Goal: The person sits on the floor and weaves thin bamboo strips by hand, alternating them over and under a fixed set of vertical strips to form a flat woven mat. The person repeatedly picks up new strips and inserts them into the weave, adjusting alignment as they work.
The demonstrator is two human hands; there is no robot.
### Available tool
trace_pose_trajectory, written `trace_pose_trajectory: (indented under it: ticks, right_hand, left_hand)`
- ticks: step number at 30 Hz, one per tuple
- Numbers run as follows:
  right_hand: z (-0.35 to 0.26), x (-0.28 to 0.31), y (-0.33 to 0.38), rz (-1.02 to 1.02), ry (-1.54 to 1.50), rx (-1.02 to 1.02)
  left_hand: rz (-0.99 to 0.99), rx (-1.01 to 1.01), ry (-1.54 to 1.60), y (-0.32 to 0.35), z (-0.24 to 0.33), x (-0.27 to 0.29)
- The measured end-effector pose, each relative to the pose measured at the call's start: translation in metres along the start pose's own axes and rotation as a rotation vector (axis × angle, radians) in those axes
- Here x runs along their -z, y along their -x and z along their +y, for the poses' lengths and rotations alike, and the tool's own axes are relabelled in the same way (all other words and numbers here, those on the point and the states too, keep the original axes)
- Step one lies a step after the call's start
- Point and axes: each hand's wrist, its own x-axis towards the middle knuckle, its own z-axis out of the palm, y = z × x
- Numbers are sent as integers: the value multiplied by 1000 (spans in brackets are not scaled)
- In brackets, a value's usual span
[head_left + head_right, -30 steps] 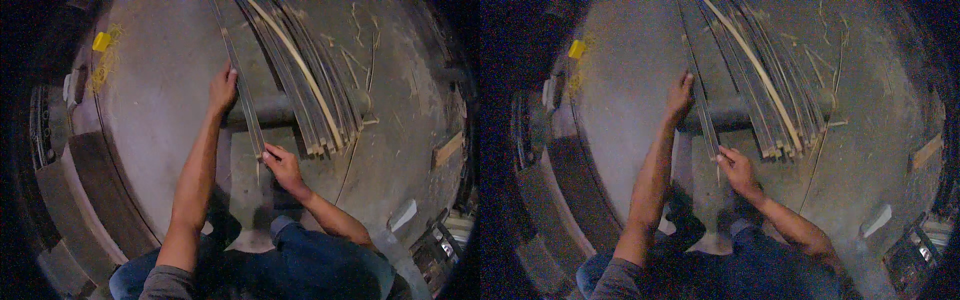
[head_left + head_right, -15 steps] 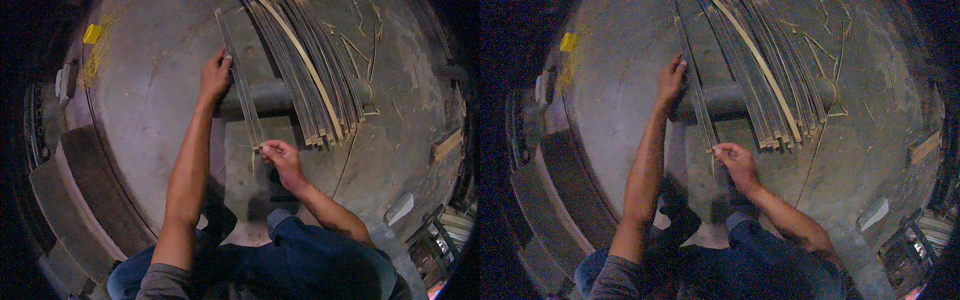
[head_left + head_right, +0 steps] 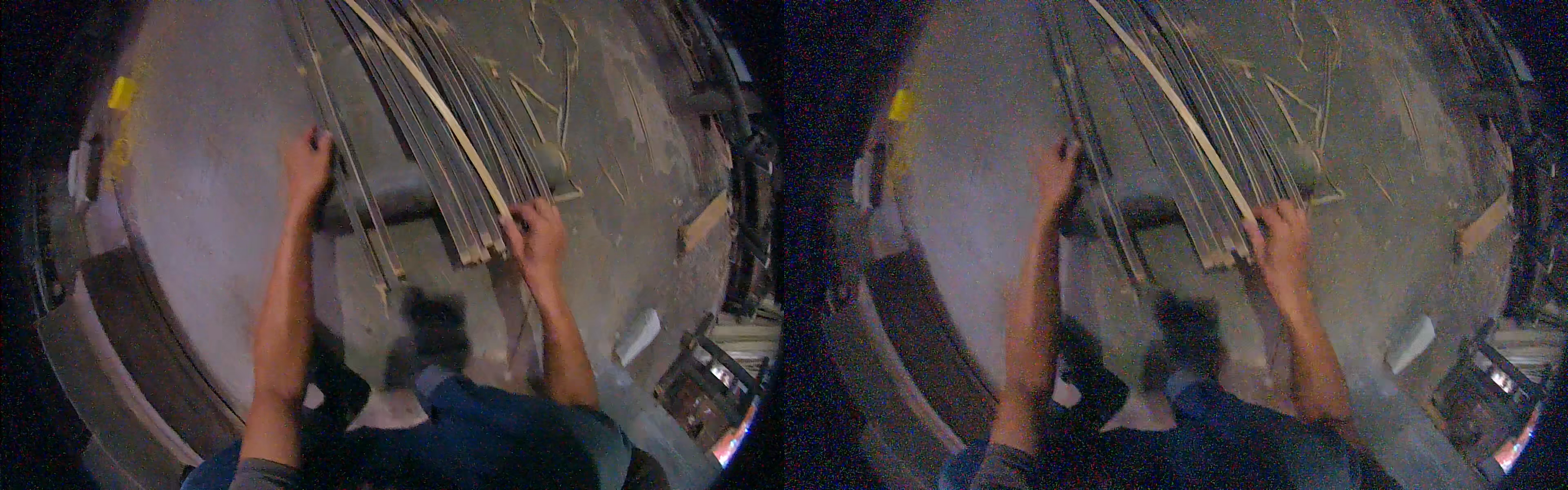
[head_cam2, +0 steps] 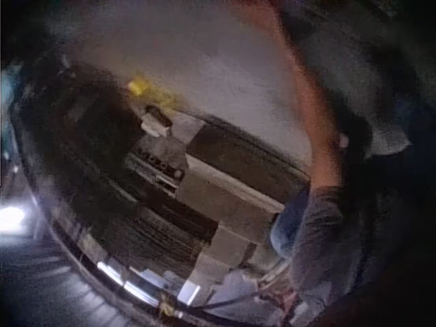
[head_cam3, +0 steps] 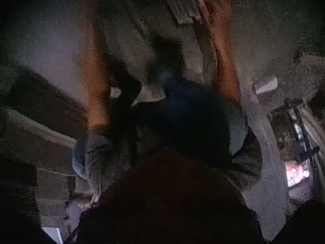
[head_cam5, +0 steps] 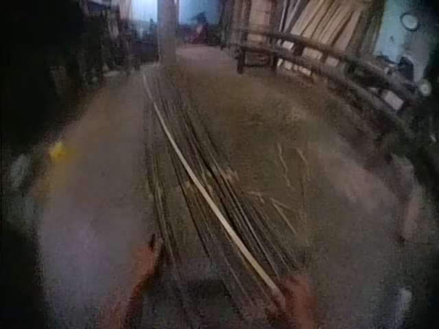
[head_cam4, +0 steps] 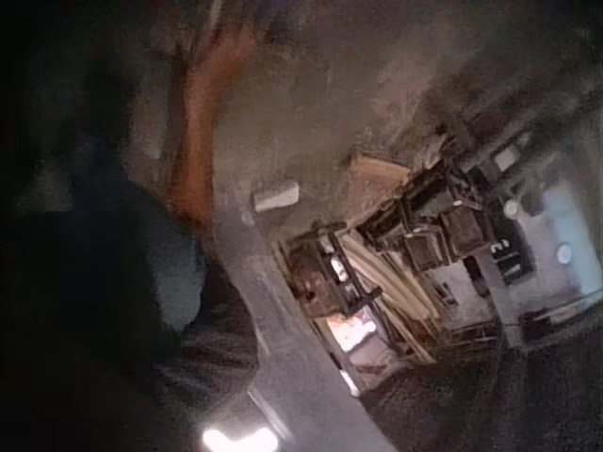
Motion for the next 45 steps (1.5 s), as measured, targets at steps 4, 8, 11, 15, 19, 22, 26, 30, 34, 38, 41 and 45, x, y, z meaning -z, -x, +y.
trace_pose_trajectory:
  ticks: [4,8,11,15,19,22,26,30,34,38,41,45]
  right_hand:
    - [-24,25,-14,-110,-351,-186]
    - [-49,26,-41,-324,-1040,-549]
    - [-83,20,-43,-381,-1236,-542]
    - [-93,-8,-10,-316,-1194,-465]
    - [-105,-14,14,-282,-1297,-390]
    - [-102,-39,10,-314,-1142,-408]
    - [-96,-61,4,-289,-1021,-522]
    - [-105,-53,8,-135,-755,-228]
    - [-110,-53,18,-189,-738,-267]
    - [-94,-76,47,-394,-619,-267]
    - [-92,-76,49,-481,-924,-445]
    - [-88,-70,74,-516,-1132,-754]
  left_hand:
    - [-34,45,163,18,20,-1]
    - [-36,-317,-261,30,36,-14]
    - [-158,-313,-356,29,35,3]
    - [-188,-316,-378,27,34,-10]
    - [-232,-300,-348,32,41,-5]
    - [-193,-311,-332,33,32,-8]
    - [-200,-313,-331,32,37,-4]
    - [-190,-313,-334,36,32,-2]
    - [-183,-325,-247,36,30,-8]
    - [-237,-221,-46,60,2,-35]
    - [-155,-311,-67,26,15,-24]
    - [-68,-364,-230,4,31,-4]
